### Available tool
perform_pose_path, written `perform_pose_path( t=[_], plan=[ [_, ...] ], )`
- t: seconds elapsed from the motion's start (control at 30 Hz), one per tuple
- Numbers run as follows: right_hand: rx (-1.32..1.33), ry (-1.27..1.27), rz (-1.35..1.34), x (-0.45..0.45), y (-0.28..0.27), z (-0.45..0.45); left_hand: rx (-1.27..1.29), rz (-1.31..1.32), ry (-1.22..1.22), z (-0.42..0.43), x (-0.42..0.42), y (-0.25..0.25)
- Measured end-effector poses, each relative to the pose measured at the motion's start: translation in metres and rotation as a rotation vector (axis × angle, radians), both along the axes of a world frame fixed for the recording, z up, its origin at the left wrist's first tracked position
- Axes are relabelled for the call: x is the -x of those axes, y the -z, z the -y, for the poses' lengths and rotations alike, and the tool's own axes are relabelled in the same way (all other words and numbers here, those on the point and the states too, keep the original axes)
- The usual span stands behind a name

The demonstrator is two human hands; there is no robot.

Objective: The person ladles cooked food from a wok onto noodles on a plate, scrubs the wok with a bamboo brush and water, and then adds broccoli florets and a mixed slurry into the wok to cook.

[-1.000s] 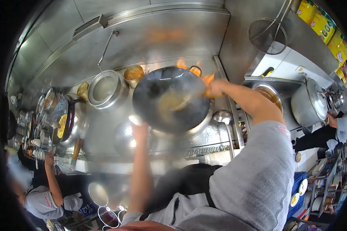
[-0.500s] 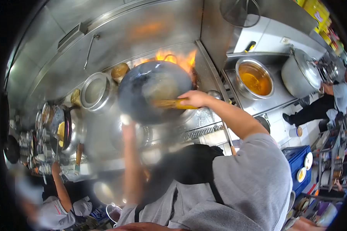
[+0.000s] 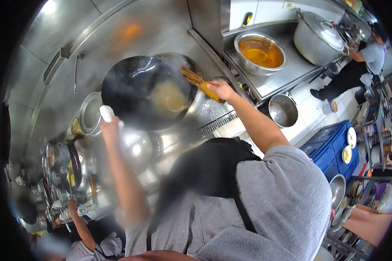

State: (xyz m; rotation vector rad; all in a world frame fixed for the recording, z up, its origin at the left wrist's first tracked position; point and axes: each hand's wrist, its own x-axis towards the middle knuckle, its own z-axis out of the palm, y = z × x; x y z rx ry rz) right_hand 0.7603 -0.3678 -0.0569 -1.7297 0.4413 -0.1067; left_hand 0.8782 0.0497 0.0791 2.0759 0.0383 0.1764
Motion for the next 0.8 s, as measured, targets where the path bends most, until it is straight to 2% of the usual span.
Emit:
perform_pose_path(
  t=[0.07, 0.17, 0.2, 0.27, 0.33, 0.37, 0.4, 0.43, 0.47, 0.5, 0.53, 0.6, 0.63, 0.73, 0.8],
  plan=[
    [-0.051, 0.01, -0.094, -0.013, 0.017, 0.003, -0.195, 0.123, -0.042, 0.011, 0.001, -0.011],
    [-0.304, 0.058, -0.148, -0.041, 0.05, 0.012, -0.254, 0.132, -0.027, 0.032, 0.011, -0.031],
    [-0.298, 0.046, -0.153, -0.042, 0.038, 0.003, -0.296, 0.152, -0.021, 0.038, 0.017, -0.037],
    [-0.367, 0.269, -0.241, -0.04, -0.004, -0.026, -0.389, 0.171, -0.006, 0.058, 0.038, -0.057],
    [-0.422, 0.296, -0.254, -0.045, 0.008, -0.041, -0.372, 0.137, 0.112, 0.069, 0.06, -0.063],
    [-0.486, 0.34, -0.26, -0.048, 0.014, -0.047, -0.42, 0.256, 0.161, 0.07, 0.074, -0.06],
    [-0.569, 0.256, -0.192, -0.034, 0.012, -0.054, -0.48, 0.271, 0.154, 0.07, 0.088, -0.056],
    [-0.61, 0.315, -0.055, -0.036, 0.029, -0.061, -0.454, 0.248, 0.167, 0.064, 0.102, -0.051],
    [-0.655, 0.332, -0.092, -0.033, 0.035, -0.059, -0.428, 0.23, 0.17, 0.057, 0.108, -0.048],
    [-0.625, 0.377, -0.164, -0.025, 0.01, -0.067, -0.424, 0.234, 0.123, 0.051, 0.1, -0.048],
    [-0.55, 0.279, -0.178, -0.027, 0.014, -0.057, -0.447, 0.169, 0.115, 0.04, 0.091, -0.047],
    [-0.528, 0.136, -0.248, -0.039, -0.002, -0.035, -0.425, 0.117, 0.089, 0.017, 0.061, -0.033],
    [-0.515, 0.113, -0.264, -0.044, -0.009, -0.027, -0.284, 0.085, 0.055, 0.008, 0.046, -0.034],
    [-0.511, 0.029, -0.119, -0.071, -0.051, -0.012, -0.121, -0.073, -0.036, -0.038, 0.001, 0.036],
    [-0.41, 0.018, -0.016, -0.081, -0.091, -0.015, -0.092, -0.074, -0.084, -0.038, 0.018, 0.065]
  ],
)
